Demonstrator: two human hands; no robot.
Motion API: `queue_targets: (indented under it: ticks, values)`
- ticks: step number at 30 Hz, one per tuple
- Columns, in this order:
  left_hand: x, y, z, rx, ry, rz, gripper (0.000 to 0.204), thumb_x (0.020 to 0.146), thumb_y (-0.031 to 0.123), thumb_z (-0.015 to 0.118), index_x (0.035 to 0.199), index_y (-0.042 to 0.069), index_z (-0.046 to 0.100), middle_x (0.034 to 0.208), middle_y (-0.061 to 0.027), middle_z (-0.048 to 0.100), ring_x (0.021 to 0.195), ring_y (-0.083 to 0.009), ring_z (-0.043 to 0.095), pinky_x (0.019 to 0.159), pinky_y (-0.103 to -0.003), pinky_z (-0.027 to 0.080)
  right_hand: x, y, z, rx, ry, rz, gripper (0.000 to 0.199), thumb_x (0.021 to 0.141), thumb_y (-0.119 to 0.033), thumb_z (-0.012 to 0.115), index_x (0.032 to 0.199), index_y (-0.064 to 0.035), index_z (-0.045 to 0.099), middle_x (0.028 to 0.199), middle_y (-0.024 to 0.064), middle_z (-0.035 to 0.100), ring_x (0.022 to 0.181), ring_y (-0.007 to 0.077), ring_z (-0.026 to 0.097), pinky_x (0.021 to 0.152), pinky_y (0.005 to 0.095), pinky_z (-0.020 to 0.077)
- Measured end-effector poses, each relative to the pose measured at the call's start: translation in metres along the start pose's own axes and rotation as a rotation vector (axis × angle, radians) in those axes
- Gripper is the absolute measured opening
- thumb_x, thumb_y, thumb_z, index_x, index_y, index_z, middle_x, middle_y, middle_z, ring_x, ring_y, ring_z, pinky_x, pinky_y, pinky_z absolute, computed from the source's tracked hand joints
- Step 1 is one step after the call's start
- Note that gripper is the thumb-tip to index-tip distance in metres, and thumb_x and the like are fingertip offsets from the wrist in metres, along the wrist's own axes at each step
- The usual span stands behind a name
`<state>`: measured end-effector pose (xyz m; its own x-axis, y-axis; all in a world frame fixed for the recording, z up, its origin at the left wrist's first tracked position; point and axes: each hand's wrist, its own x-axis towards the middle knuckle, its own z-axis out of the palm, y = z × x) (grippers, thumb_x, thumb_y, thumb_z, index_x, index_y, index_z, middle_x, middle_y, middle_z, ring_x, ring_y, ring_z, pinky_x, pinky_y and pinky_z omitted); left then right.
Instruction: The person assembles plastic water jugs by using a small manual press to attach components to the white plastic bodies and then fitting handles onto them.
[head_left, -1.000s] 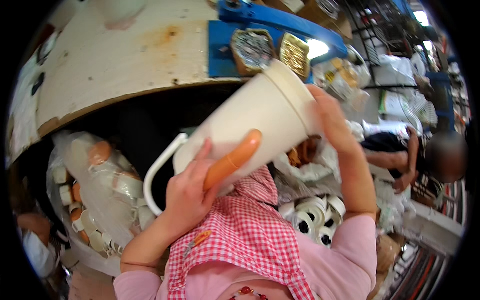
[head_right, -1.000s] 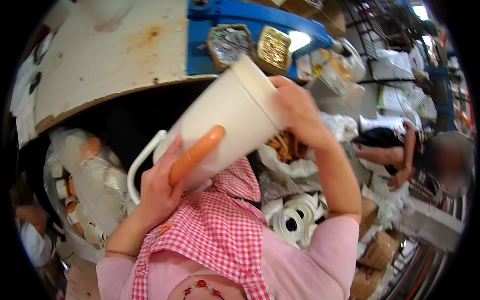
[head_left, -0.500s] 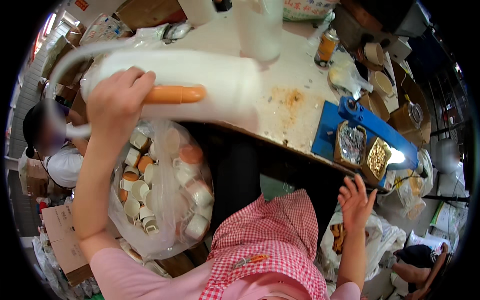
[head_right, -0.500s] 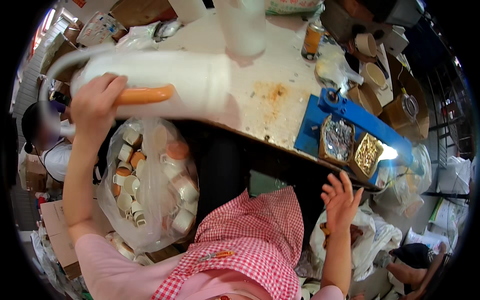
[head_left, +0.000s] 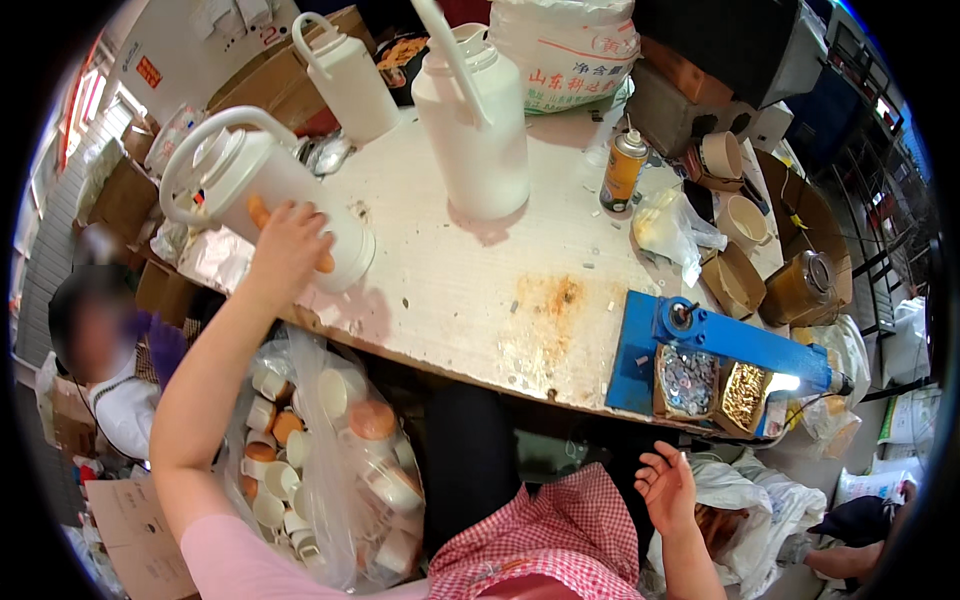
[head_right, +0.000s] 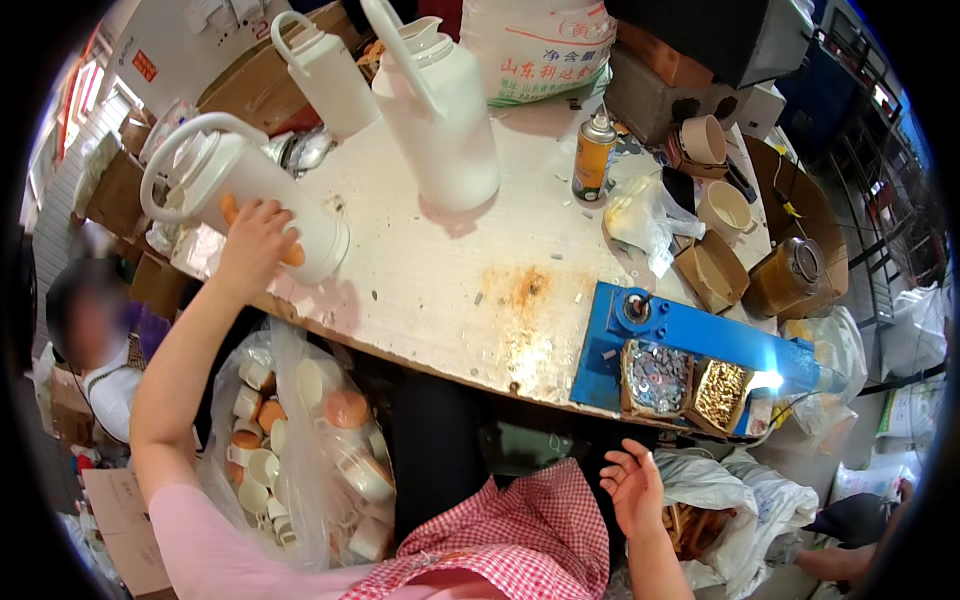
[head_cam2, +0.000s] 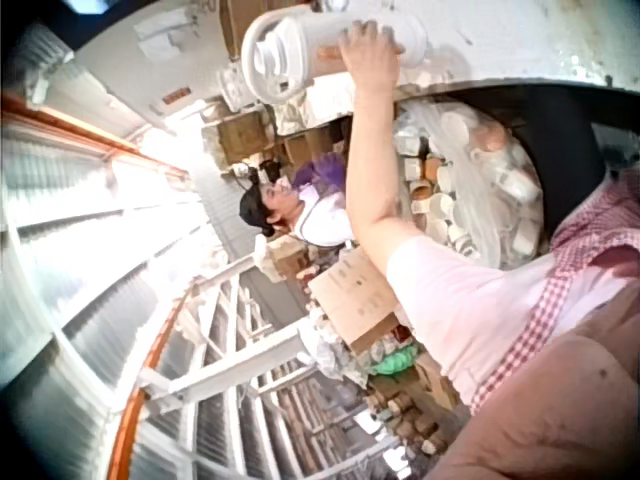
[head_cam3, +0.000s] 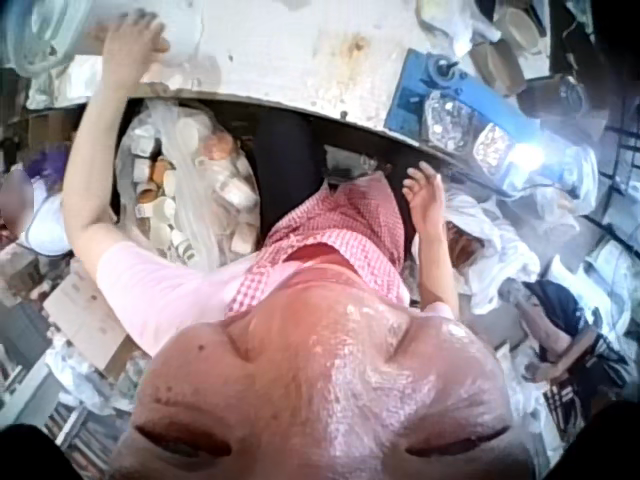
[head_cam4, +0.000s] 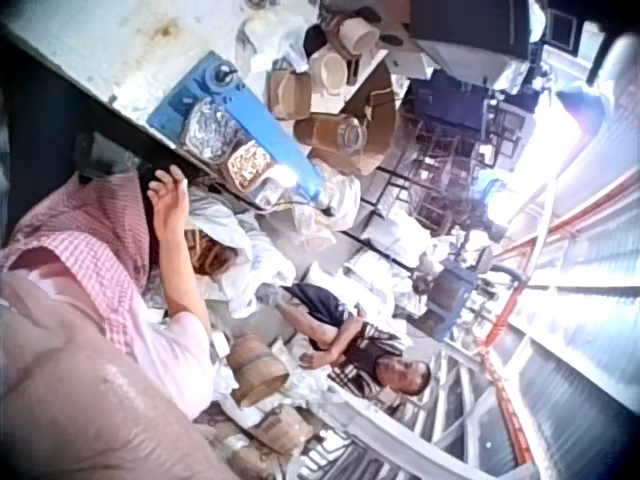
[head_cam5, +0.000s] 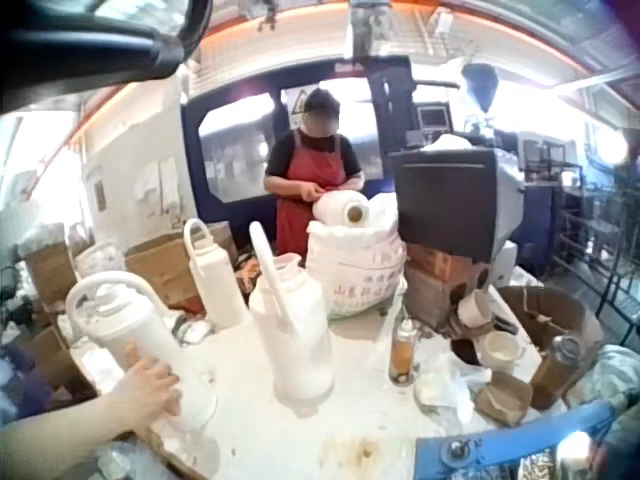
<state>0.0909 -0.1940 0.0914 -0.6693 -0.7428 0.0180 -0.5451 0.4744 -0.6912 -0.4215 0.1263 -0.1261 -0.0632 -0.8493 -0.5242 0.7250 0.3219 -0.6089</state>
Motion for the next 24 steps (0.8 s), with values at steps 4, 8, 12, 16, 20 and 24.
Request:
queue_targets:
  ticks: [4,8,12,16,20,24]
  values:
    - [0.110,0.006,-0.071,-0.161,0.552,-0.228,0.055,0.075,0.006,0.069,0.129,0.013,0.059,0.137,-0.0068,0.055,0.128,-0.0275,0.050,0.111,-0.045,0.037,0.018,0.023,0.034,-0.026,-0.094,0.135,0.043,0.105,-0.038,0.046,0.131,-0.0046,0.053,0.113,0.0160,0.067,0.092,0.0265,0.067,0.081,0.0402,0.0551]
    - [0.194,-0.059,-0.078,0.058,0.762,-0.352,0.048,0.082,0.006,0.065,0.129,0.015,0.061,0.142,-0.0074,0.054,0.138,-0.0303,0.044,0.115,-0.046,0.034,0.027,0.030,0.080,-0.061,-0.356,0.239,0.040,0.105,-0.035,0.047,0.129,-0.0035,0.053,0.112,0.0158,0.067,0.096,0.0258,0.067,0.084,0.0393,0.0542]
    - [0.183,-0.064,-0.108,0.019,0.560,-0.311,0.031,0.080,0.012,0.071,0.110,0.014,0.065,0.121,-0.0060,0.063,0.122,-0.0255,0.058,0.116,-0.047,0.033,0.021,0.029,0.096,-0.180,-0.367,0.172,0.033,0.105,-0.026,0.049,0.128,-0.0022,0.054,0.109,0.0142,0.067,0.096,0.0235,0.067,0.084,0.0368,0.0539]
    - [0.076,-0.001,-0.178,-0.157,0.671,-0.162,0.031,0.070,0.014,0.081,0.095,0.011,0.063,0.095,-0.0065,0.062,0.098,-0.0261,0.064,0.106,-0.045,0.043,0.011,0.038,0.120,-0.355,-0.273,0.068,0.035,0.105,-0.022,0.050,0.133,-0.0020,0.048,0.117,0.0142,0.065,0.100,0.0210,0.065,0.086,0.0327,0.0532]
    - [-0.034,0.047,-0.266,-0.566,0.780,-0.375,0.027,0.077,0.009,0.079,0.097,0.006,0.062,0.087,-0.0084,0.064,0.078,-0.0264,0.065,0.064,-0.034,0.049,0.002,0.066,0.120,-0.471,-0.177,-0.300,0.054,0.108,-0.036,0.043,0.149,-0.0023,0.034,0.143,0.0163,0.050,0.128,0.0255,0.053,0.103,0.0375,0.0441]
    - [-0.076,0.075,-0.288,-1.066,0.434,-0.531,0.023,0.082,-0.001,0.071,0.103,0.001,0.062,0.087,-0.0113,0.064,0.077,-0.0223,0.063,0.071,-0.031,0.049,-0.030,0.076,0.087,-0.367,-0.052,-0.260,0.027,0.103,-0.030,0.055,0.111,-0.0046,0.053,0.105,0.0078,0.062,0.096,0.0167,0.062,0.086,0.0328,0.0518]
